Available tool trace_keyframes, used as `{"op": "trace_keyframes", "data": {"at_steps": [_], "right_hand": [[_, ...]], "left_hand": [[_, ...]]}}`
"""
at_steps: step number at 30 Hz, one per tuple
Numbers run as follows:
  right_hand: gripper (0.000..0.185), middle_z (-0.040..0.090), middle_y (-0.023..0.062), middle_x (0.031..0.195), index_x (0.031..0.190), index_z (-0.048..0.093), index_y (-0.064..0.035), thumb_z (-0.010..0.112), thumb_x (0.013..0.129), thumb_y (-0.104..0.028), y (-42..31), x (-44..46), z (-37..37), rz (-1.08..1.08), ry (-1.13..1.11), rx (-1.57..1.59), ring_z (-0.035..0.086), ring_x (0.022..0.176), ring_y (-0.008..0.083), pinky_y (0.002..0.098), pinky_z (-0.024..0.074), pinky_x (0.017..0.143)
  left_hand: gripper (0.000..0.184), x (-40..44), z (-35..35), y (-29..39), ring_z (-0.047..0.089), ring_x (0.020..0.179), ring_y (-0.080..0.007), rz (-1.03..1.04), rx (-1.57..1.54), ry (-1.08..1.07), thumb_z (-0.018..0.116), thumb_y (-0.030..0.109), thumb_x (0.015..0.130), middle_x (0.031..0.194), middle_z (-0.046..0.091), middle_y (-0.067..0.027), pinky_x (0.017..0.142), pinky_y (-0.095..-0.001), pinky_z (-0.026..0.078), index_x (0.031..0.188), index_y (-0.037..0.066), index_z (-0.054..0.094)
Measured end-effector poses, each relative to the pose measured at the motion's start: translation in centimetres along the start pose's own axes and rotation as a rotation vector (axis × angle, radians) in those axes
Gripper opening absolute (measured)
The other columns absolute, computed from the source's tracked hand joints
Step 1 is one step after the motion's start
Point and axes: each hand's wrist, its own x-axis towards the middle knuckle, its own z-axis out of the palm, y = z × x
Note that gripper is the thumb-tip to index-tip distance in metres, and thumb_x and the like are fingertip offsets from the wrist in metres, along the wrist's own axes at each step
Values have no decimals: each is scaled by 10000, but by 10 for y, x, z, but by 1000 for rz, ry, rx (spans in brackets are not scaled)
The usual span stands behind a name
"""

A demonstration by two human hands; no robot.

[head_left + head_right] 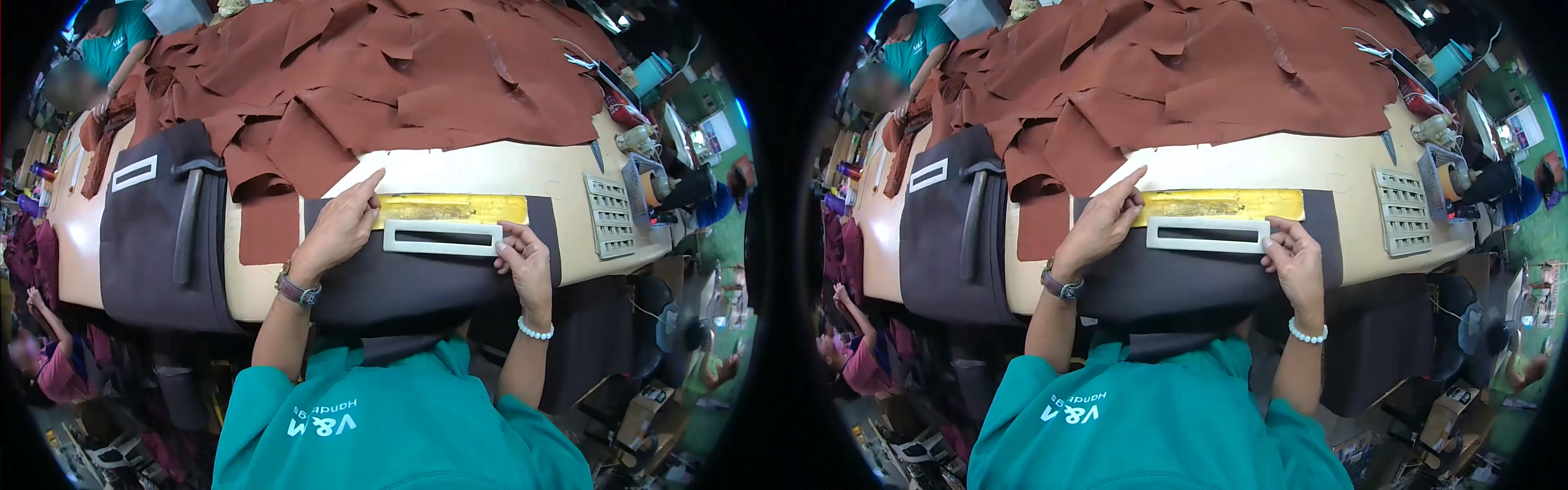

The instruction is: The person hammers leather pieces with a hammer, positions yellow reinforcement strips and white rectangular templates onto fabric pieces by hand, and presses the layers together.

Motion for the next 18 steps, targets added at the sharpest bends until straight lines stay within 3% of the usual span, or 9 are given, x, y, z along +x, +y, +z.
{"op": "trace_keyframes", "data": {"at_steps": [3, 9, 18], "right_hand": [[335, 581, 5, 732, 1159, 563, 71, 586, 838, -21, 3, 6, 4, 31, 0, -125, 515, 582, 45, 180, 424, 512], [353, 577, 1, 725, 1170, 570, 67, 585, 829, -21, 8, 8, 0, 39, 30, -93, 502, 556, 37, 177, 421, 488], [341, 580, 4, 733, 1173, 576, 57, 589, 839, -11, 8, 7, 1, 39, 51, -73, 507, 571, 40, 180, 433, 497]], "left_hand": [[605, -3, -2, -1, 542, 808, -213, 9, -22, -15, 545, 29, 820, 937, 553, -118, 792, -325, 460, 1391, 11, 344], [806, -8, -4, 4, 527, 890, -235, 27, 61, -57, 689, 113, 722, 994, 522, -117, 859, -358, 451, 1422, 34, 297], [861, -8, -2, 10, 504, 943, -295, -6, 57, -81, 750, 161, 683, 980, 510, -141, 861, -383, 423, 1394, -1, 294]]}}
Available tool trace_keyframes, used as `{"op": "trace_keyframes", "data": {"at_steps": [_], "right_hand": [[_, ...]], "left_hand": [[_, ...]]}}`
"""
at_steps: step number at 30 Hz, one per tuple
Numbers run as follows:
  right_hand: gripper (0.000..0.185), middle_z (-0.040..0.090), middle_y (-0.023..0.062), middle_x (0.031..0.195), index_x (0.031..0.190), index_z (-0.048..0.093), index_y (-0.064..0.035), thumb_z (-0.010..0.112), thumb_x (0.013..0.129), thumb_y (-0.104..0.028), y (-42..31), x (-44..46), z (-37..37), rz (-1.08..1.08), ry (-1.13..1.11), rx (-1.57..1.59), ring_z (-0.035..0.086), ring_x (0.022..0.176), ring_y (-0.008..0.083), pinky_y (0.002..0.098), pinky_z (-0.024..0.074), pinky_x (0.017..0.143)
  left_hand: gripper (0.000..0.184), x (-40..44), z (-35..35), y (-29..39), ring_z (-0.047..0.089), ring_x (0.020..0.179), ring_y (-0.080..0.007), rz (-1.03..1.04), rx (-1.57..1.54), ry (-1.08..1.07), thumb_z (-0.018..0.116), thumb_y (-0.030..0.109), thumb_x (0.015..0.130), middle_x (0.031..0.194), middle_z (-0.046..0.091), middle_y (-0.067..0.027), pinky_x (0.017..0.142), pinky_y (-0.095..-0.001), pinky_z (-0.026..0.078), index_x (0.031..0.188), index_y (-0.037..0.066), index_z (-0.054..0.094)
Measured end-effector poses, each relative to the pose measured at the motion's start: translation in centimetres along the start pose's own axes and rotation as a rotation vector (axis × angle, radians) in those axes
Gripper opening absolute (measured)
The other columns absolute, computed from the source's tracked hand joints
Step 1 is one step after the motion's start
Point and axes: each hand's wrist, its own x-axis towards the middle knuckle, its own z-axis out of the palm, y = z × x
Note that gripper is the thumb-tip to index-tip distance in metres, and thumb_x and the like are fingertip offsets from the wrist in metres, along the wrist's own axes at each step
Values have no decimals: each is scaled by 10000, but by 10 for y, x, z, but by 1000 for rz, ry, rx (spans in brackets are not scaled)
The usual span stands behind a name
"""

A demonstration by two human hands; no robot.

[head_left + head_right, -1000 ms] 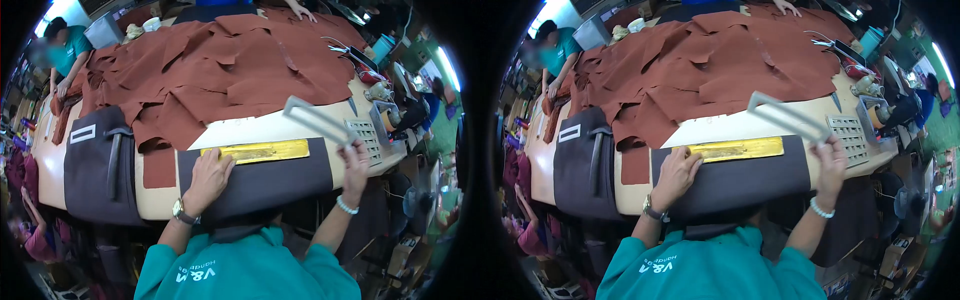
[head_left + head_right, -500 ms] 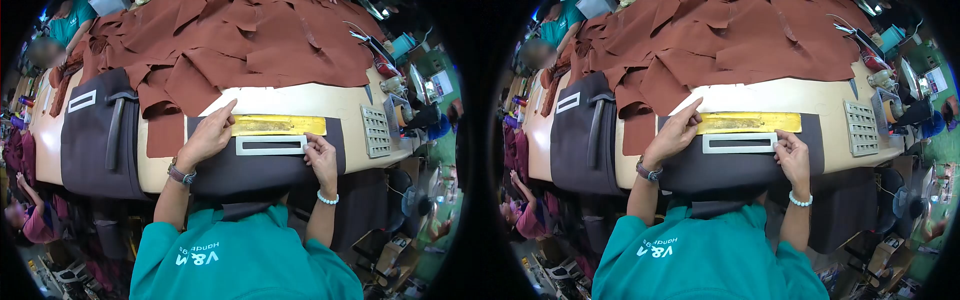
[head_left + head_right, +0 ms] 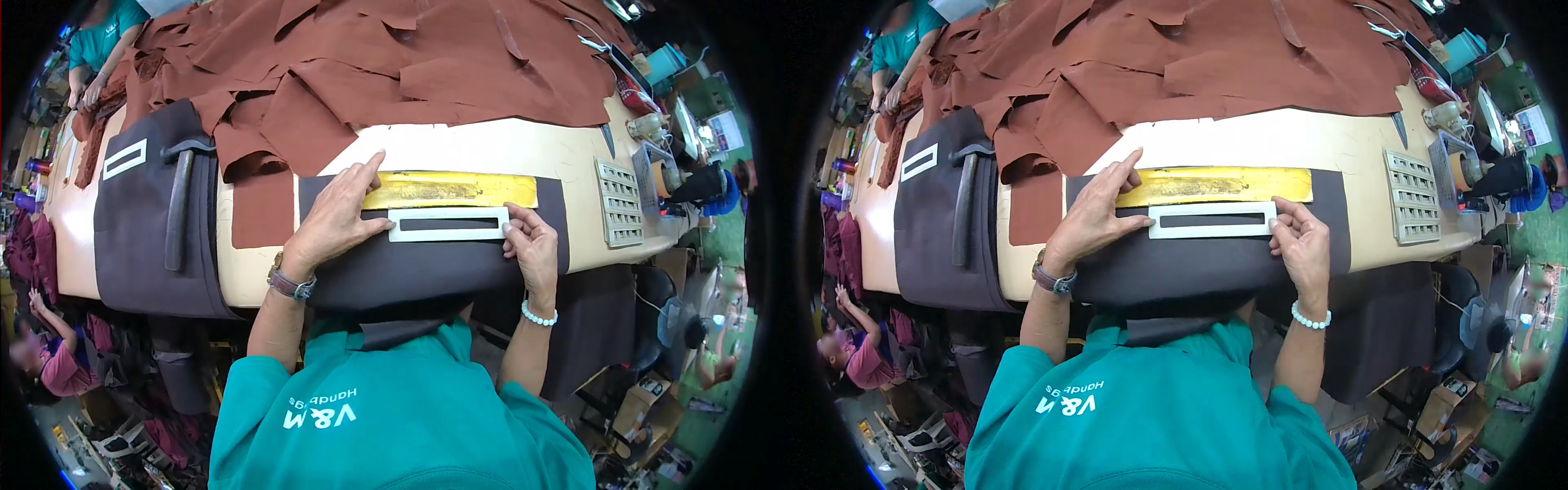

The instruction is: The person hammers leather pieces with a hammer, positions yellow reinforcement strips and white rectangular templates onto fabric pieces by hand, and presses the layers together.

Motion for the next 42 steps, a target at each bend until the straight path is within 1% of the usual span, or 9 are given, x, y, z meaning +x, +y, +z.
{"op": "trace_keyframes", "data": {"at_steps": [6, 22, 25, 28, 32, 34, 37, 40, 42], "right_hand": [[302, 610, 34, 738, 1102, 604, 77, 609, 809, 4, 2, -7, 5, -172, 179, -219, 521, 585, 59, 215, 441, 530], [403, 653, 69, 724, 1147, 548, 83, 666, 770, 6, 3, -7, 4, -131, 238, -182, 584, 629, 66, 213, 466, 583], [431, 632, 25, 712, 1172, 518, 88, 681, 791, -31, 6, -7, 4, -166, 229, -184, 508, 573, 18, 161, 394, 473], [316, 625, 66, 691, 1068, 592, 44, 661, 761, 12, 5, -8, 8, -186, 256, -217, 581, 579, 118, 256, 478, 563], [213, 592, 86, 753, 969, 648, -10, 651, 757, -11, 11, -11, 11, -513, 208, -720, 587, 660, 243, 354, 480, 610], [174, 580, 102, 801, 934, 669, -37, 642, 762, -32, 6, -13, 13, -590, 244, -890, 581, 737, 296, 411, 473, 671], [166, 607, 132, 934, 944, 661, -12, 609, 801, -78, -9, -22, 16, -548, 228, -1046, 583, 872, 311, 444, 450, 785], [241, 600, 167, 1089, 1006, 640, 23, 576, 838, -137, -3, -27, 59, -888, 245, -997, 565, 1006, 349, 474, 418, 888], [400, 527, 201, 1260, 1163, 556, 56, 549, 875, -222, 4, -40, 101, -874, -14, -823, 512, 1150, 363, 492, 379, 974]], "left_hand": [[841, -1, 3, 0, 513, 949, -296, 49, 27, 26, 755, 155, 687, 993, 516, -151, 871, -374, 421, 1384, -14, 316], [883, -2, 4, 0, 504, 951, -282, 5, -1, 11, 766, 122, 667, 988, 506, -129, 883, -374, 418, 1417, 40, 306], [891, -3, 4, 0, 504, 953, -281, -6, 4, 7, 767, 119, 664, 988, 505, -129, 891, -377, 418, 1420, 43, 301], [804, -3, 3, 5, 509, 962, -292, 0, -2, 25, 750, 113, 679, 995, 511, -134, 893, -384, 418, 1381, 52, 362], [517, -11, 9, 9, 519, 982, -319, 201, 168, 107, 694, 85, 721, 1019, 528, -136, 881, -393, 421, 1210, 65, 531], [222, -20, 18, 14, 528, 1022, -301, 268, 248, 82, 643, 36, 732, 1046, 556, -113, 869, -405, 426, 954, 52, 645], [284, -35, 26, 13, 505, 1111, -304, 330, 478, 107, 601, 24, 738, 1135, 561, -100, 927, -433, 405, 1012, 74, 658], [394, -47, 30, 15, 472, 1187, -316, 309, 582, 100, 568, 4, 745, 1232, 548, -92, 981, -459, 374, 1122, 95, 636], [394, -51, 30, 15, 447, 1221, -316, 292, 611, 97, 537, 37, 773, 1264, 533, -97, 1007, -457, 346, 1157, 80, 619]]}}
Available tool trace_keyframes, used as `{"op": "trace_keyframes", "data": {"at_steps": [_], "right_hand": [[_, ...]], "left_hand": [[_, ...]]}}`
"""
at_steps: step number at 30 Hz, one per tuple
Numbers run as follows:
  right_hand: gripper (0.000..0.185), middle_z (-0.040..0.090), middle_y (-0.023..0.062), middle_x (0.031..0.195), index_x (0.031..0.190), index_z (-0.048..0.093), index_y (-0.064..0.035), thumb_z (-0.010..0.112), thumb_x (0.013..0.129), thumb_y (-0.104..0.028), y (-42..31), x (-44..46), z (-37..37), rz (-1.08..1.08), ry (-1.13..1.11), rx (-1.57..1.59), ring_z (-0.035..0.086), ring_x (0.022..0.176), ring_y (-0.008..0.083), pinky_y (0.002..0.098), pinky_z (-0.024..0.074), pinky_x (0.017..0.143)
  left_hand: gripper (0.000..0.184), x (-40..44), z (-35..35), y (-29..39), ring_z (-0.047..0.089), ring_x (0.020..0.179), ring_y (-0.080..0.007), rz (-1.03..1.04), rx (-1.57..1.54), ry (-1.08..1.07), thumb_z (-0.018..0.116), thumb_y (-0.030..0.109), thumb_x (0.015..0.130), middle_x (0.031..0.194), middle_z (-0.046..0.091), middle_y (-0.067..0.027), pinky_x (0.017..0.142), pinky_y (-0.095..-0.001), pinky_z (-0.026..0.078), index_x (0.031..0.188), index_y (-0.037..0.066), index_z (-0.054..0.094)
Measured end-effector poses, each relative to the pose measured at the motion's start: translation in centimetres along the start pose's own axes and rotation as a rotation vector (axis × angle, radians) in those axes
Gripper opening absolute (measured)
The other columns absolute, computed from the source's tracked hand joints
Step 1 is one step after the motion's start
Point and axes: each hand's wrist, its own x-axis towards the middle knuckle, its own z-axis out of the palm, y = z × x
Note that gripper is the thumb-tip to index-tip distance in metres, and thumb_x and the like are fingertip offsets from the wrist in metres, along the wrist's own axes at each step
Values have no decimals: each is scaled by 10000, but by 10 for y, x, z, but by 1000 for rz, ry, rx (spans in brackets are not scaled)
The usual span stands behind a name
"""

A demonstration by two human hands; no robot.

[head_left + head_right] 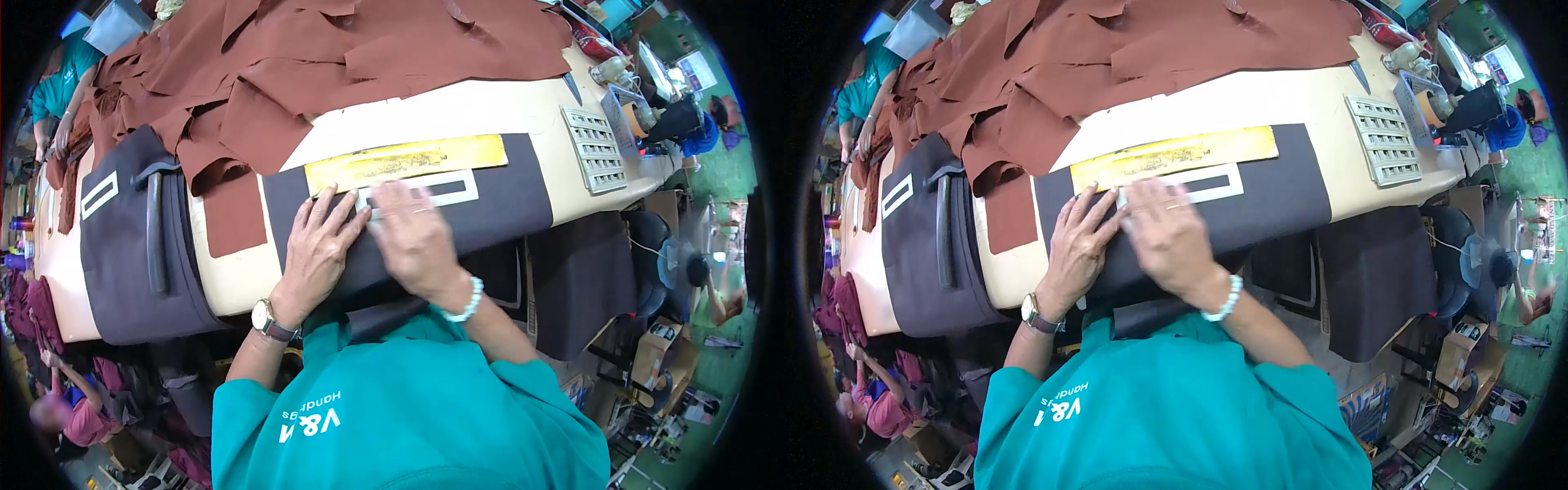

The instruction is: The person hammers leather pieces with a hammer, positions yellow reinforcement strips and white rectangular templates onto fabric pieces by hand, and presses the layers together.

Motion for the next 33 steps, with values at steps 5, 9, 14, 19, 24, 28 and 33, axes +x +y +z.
{"op": "trace_keyframes", "data": {"at_steps": [5, 9, 14, 19, 24, 28, 33], "right_hand": [[633, 476, 165, 1343, 1352, 379, 11, 550, 880, -374, -12, -10, 11, 132, -85, 85, 434, 1266, 305, 586, 270, 1033], [687, 476, 108, 1358, 1378, 333, -7, 534, 879, -433, 8, -13, -1, 172, -90, -24, 432, 1275, 258, 622, 236, 1032], [670, 511, 114, 1322, 1379, 296, 20, 492, 911, -418, 51, -28, -28, 328, -6, -249, 460, 1253, 276, 635, 227, 1031], [643, 524, 161, 1294, 1376, 253, 86, 510, 911, -277, 53, -18, -39, 464, 28, -261, 472, 1233, 298, 626, 228, 1033], [559, 484, 252, 1300, 1343, 328, 132, 445, 845, -91, -23, -10, 6, 130, 35, -130, 488, 1216, 321, 604, 243, 1037], [558, 571, 128, 1256, 1399, 290, 45, 494, 887, -41, -18, -20, 16, 187, 6, 62, 526, 1194, 265, 620, 234, 1029], [453, 561, 88, 1284, 1356, 399, 17, 409, 908, -51, 43, -42, -25, 254, -25, -181, 511, 1217, 242, 648, 203, 1037]], "left_hand": [[398, -1, 0, -4, 433, 1240, -302, 10, -14, -44, 547, 83, 786, 1286, 520, -96, 1001, -521, 325, 1181, 94, 598], [392, 3, -5, -7, 434, 1239, -279, 50, 63, -94, 533, 70, 794, 1268, 528, -86, 1029, -548, 288, 1179, 113, 592], [410, 4, -6, -9, 426, 1247, -268, 83, 96, -130, 514, 47, 794, 1278, 520, -85, 1044, -557, 269, 1192, 116, 584], [430, 6, -9, -11, 410, 1264, -278, 116, 74, -150, 525, 69, 805, 1280, 516, -100, 1053, -568, 250, 1228, 130, 565], [434, 4, -9, -7, 384, 1292, -286, 98, 50, -160, 540, 114, 823, 1309, 498, -116, 1061, -588, 216, 1256, 150, 554], [444, 1, -7, -2, 368, 1309, -287, 55, 57, -151, 543, 119, 823, 1320, 491, -116, 1069, -602, 183, 1264, 177, 552], [495, 0, -10, -3, 356, 1318, -292, 11, 18, -209, 544, 41, 793, 1355, 466, -102, 1074, -606, 169, 1263, 194, 556]]}}
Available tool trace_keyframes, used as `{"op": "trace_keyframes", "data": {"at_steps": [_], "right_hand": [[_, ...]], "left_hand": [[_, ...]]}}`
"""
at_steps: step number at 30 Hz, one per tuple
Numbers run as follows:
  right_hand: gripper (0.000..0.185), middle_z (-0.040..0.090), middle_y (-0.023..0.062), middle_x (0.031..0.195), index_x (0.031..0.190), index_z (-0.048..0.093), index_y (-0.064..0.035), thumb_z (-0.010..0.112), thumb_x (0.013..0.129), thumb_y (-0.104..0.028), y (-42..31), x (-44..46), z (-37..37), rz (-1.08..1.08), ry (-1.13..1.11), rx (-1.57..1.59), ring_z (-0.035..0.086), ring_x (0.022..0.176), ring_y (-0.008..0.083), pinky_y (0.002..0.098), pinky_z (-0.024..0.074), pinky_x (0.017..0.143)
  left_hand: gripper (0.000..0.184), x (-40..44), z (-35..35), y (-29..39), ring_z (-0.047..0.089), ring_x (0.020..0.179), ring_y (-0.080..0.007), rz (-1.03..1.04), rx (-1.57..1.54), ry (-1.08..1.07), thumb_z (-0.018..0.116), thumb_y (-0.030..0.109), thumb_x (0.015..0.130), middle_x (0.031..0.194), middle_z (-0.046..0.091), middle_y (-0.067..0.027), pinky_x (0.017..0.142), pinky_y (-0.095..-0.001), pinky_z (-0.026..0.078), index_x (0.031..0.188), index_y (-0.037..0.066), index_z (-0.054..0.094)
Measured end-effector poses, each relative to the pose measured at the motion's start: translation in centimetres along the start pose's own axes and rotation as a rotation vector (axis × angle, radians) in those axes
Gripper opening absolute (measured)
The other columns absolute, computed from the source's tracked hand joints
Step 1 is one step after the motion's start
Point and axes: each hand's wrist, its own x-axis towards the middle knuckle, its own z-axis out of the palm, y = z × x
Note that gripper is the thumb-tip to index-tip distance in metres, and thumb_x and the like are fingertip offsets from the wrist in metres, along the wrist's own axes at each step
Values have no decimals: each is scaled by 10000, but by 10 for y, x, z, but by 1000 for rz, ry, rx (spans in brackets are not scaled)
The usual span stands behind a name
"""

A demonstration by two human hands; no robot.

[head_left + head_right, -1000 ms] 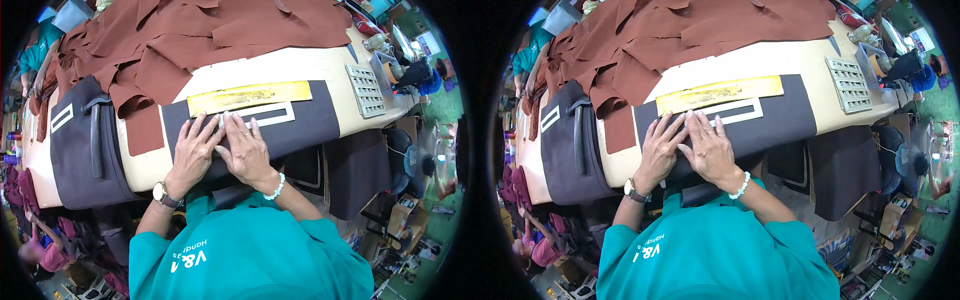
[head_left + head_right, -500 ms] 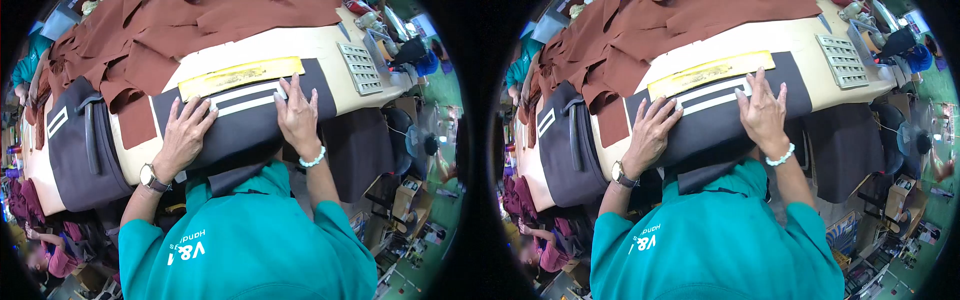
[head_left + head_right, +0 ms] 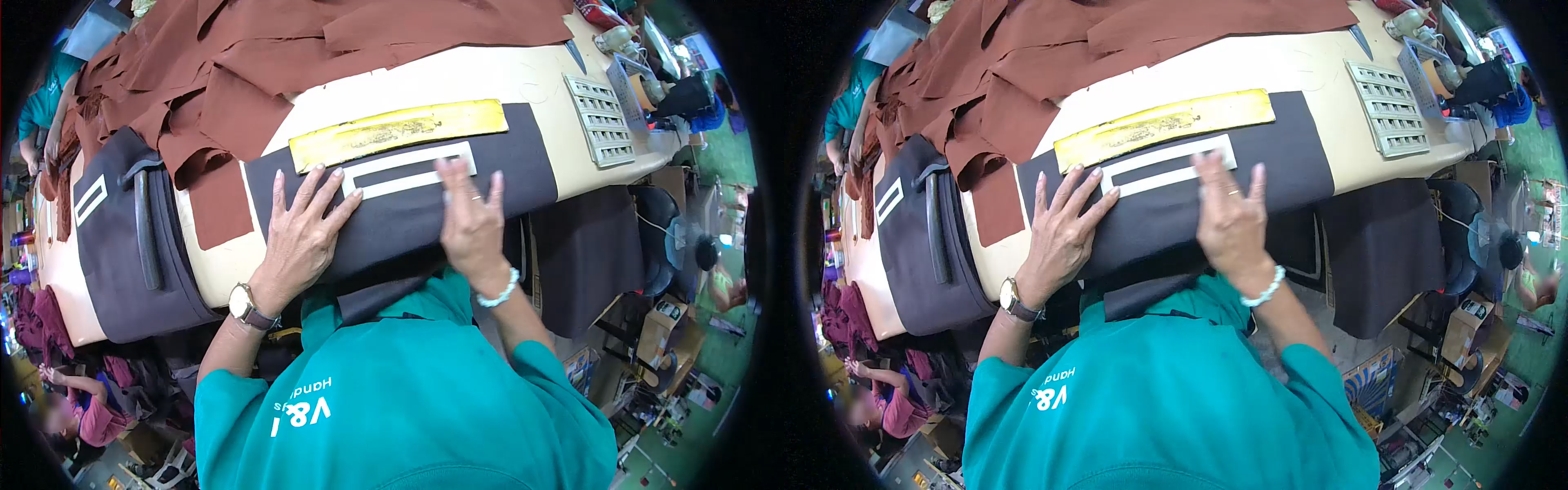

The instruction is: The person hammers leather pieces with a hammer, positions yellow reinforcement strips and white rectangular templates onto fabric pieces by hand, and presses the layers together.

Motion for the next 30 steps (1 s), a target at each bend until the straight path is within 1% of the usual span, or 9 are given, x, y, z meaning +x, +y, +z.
{"op": "trace_keyframes", "data": {"at_steps": [7, 10, 11, 14, 19, 23, 25, 27, 30], "right_hand": [[501, 585, 131, 1238, 1360, 369, 46, 456, 871, -19, 24, 19, -16, 105, 99, -11, 545, 1169, 267, 613, 212, 1050], [472, 522, 184, 1301, 1332, 416, 42, 434, 865, -26, 10, 16, 2, -52, 18, 63, 515, 1202, 278, 621, 244, 1034], [471, 531, 114, 1314, 1379, 379, -4, 420, 910, -31, 8, 13, 9, -16, 27, 43, 486, 1236, 246, 591, 221, 1053], [479, 513, 98, 1336, 1396, 358, -28, 404, 919, -31, 25, 14, -5, 74, -1, -85, 489, 1230, 242, 589, 220, 1056], [435, 649, 136, 1094, 1310, 423, 72, 440, 922, -124, 50, 54, -48, 188, -26, 19, 610, 1003, 305, 547, 341, 965], [492, 506, 214, 1271, 1353, 403, -8, 426, 949, -289, 39, 106, -33, -142, 290, -2, 454, 1206, 360, 544, 281, 1014], [550, 401, 211, 1390, 1395, 349, -40, 412, 953, -361, 31, 114, -4, -214, 303, -124, 350, 1298, 387, 566, 221, 1057], [626, 240, 178, 1492, 1453, 243, -104, 394, 947, -440, 55, 100, 44, -110, 49, 46, 212, 1363, 418, 621, 125, 1075], [635, 169, 165, 1519, 1476, 185, -144, 384, 950, -440, 66, 106, 38, -67, 155, -231, 139, 1383, 432, 666, 85, 1053]], "left_hand": [[388, 5, 0, 1, 393, 1283, -293, 8, -5, 93, 575, 66, 787, 1271, 521, -109, 1048, -624, 215, 1162, 153, 627], [394, 6, 1, 5, 393, 1282, -295, -1, 0, 89, 579, 64, 781, 1269, 520, -112, 1047, -625, 215, 1164, 145, 625], [398, 6, 1, 5, 395, 1281, -295, 2, 10, 85, 579, 63, 780, 1270, 519, -112, 1047, -625, 216, 1167, 145, 623], [382, 3, 0, 5, 404, 1270, -299, 24, 56, 104, 588, 63, 769, 1253, 528, -112, 1044, -617, 232, 1141, 137, 637], [265, 17, -1, -9, 448, 1214, -331, 41, -198, 248, 596, 5, 707, 1118, 585, -133, 1020, -539, 313, 950, 74, 678], [357, 77, -1, 3, 379, 1272, -358, -58, -230, 509, 529, 48, 842, 1250, 500, -158, 1051, -517, 278, 1197, 76, 557], [501, 92, 23, -1, 259, 1347, -357, -128, -50, 385, 456, 253, 941, 1423, 336, -164, 1071, -567, 182, 1394, 77, 336], [562, 96, 53, -11, 195, 1378, -356, -199, 36, 276, 409, 340, 964, 1477, 261, -162, 1073, -601, 127, 1440, 82, 258], [609, 92, 48, -17, 121, 1404, -351, -142, 54, 350, 381, 386, 968, 1510, 194, -152, 1061, -642, 65, 1461, 78, 202]]}}
